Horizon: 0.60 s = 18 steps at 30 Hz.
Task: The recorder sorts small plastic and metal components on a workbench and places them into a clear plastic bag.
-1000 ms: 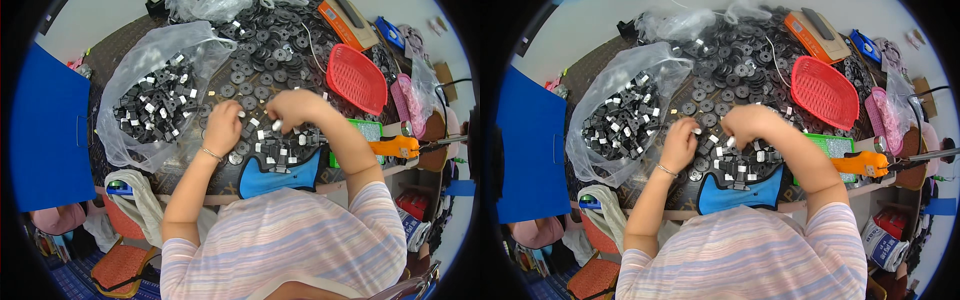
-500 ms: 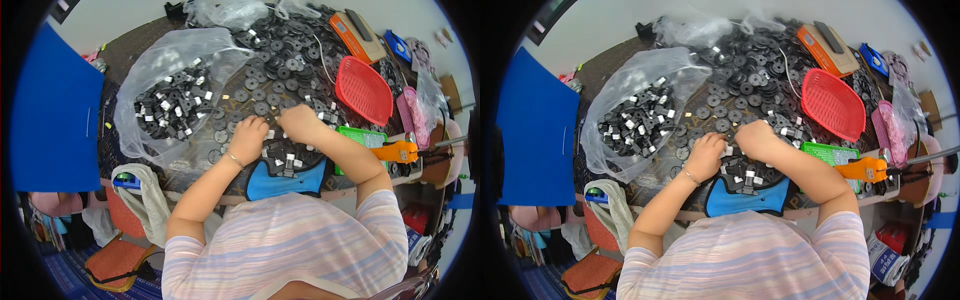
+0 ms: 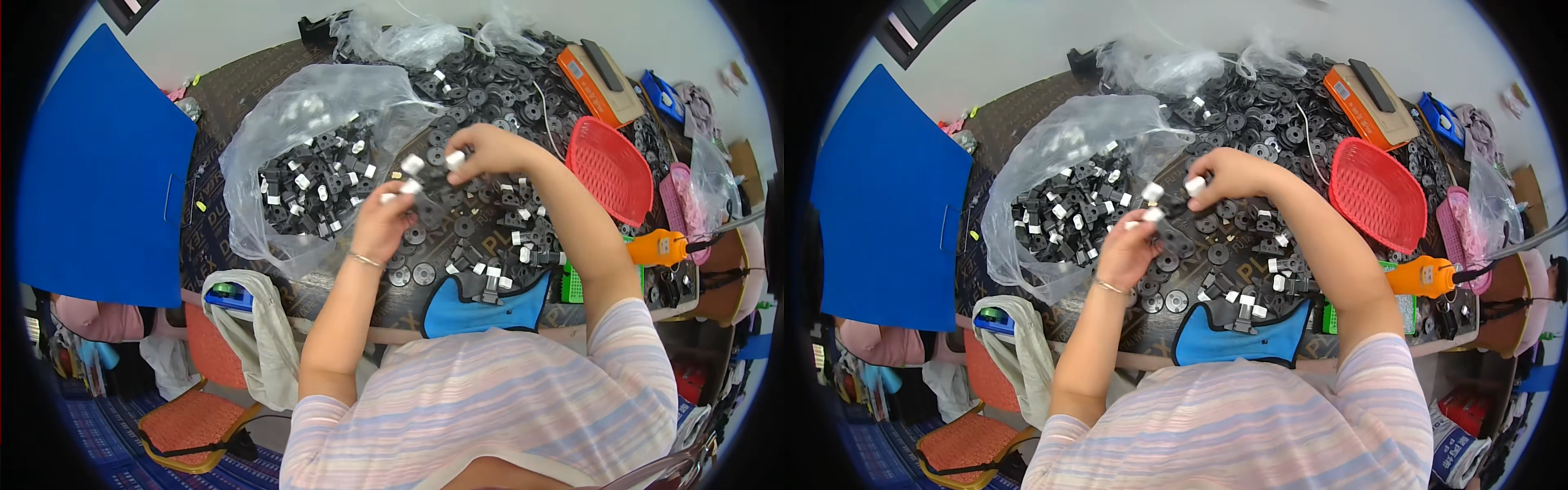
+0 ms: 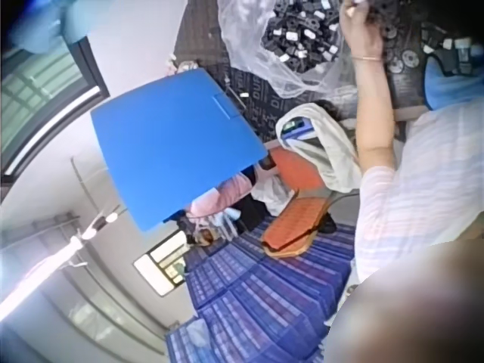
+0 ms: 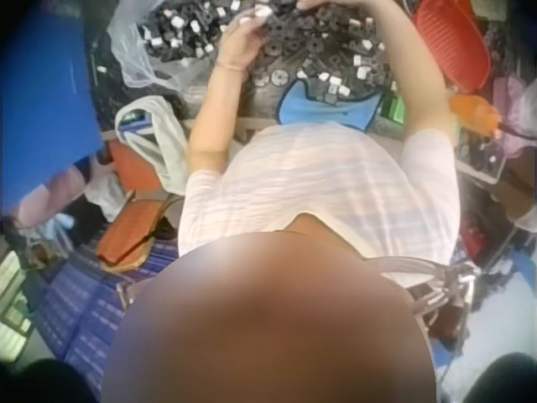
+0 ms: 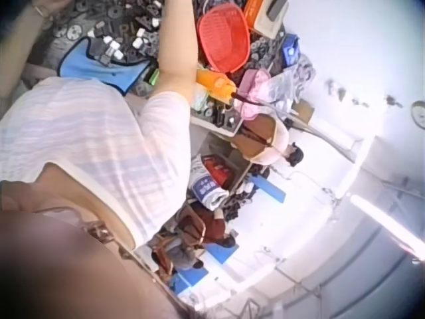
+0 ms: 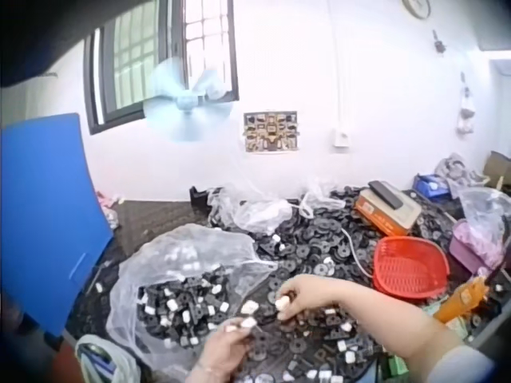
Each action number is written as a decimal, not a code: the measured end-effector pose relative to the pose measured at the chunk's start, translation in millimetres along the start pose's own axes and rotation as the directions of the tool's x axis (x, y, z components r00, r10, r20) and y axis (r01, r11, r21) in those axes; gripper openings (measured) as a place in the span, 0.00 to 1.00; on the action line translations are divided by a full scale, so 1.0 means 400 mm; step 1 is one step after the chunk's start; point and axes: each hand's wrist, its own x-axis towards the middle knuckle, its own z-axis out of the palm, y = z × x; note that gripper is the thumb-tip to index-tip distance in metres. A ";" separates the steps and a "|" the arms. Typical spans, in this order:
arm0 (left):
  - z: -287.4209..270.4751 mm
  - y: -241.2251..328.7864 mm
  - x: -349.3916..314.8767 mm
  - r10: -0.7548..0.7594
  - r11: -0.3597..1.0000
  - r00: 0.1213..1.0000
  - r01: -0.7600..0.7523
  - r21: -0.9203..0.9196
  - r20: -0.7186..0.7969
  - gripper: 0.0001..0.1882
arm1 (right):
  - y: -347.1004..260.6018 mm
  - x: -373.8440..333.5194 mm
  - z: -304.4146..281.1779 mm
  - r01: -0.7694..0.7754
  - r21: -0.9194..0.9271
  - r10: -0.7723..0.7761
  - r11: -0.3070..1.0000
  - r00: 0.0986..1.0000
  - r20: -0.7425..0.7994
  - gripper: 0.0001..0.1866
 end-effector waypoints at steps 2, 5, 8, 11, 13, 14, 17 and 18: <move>-0.037 0.045 -0.006 0.058 0.982 0.996 -0.044 -0.184 0.074 0.11 | -0.016 0.056 0.015 -0.025 0.265 0.025 0.964 1.000 0.003 0.19; -0.069 0.099 -0.034 0.099 0.974 0.994 -0.106 -0.202 -0.043 0.17 | -0.011 0.148 0.042 -0.075 0.439 0.071 0.895 0.997 0.026 0.19; -0.097 0.159 -0.045 0.095 0.984 0.960 -0.131 -0.123 -0.262 0.16 | -0.027 0.234 0.061 -0.190 0.462 0.125 0.867 0.978 0.167 0.20; -0.172 0.224 -0.031 0.272 0.955 0.887 -0.297 -0.010 -0.374 0.16 | -0.112 0.335 0.079 -0.248 0.315 0.214 0.916 0.967 0.137 0.34; -0.188 0.300 -0.005 0.383 0.920 0.784 -0.374 0.122 -0.488 0.13 | -0.143 0.414 0.081 -0.113 0.293 0.126 0.950 0.992 -0.025 0.31; -0.139 0.345 0.012 0.415 0.883 0.686 -0.463 0.081 -0.598 0.11 | -0.104 0.488 0.073 0.038 0.377 0.058 0.925 0.969 -0.240 0.27; -0.106 0.475 -0.014 0.465 0.872 0.567 -0.426 0.240 -0.680 0.20 | -0.242 0.482 -0.023 -0.004 0.297 0.082 0.955 0.965 -0.251 0.30; -0.066 0.492 0.000 0.480 0.863 0.582 -0.449 0.233 -0.656 0.23 | -0.185 0.541 -0.057 0.142 0.250 -0.052 0.958 0.942 -0.332 0.35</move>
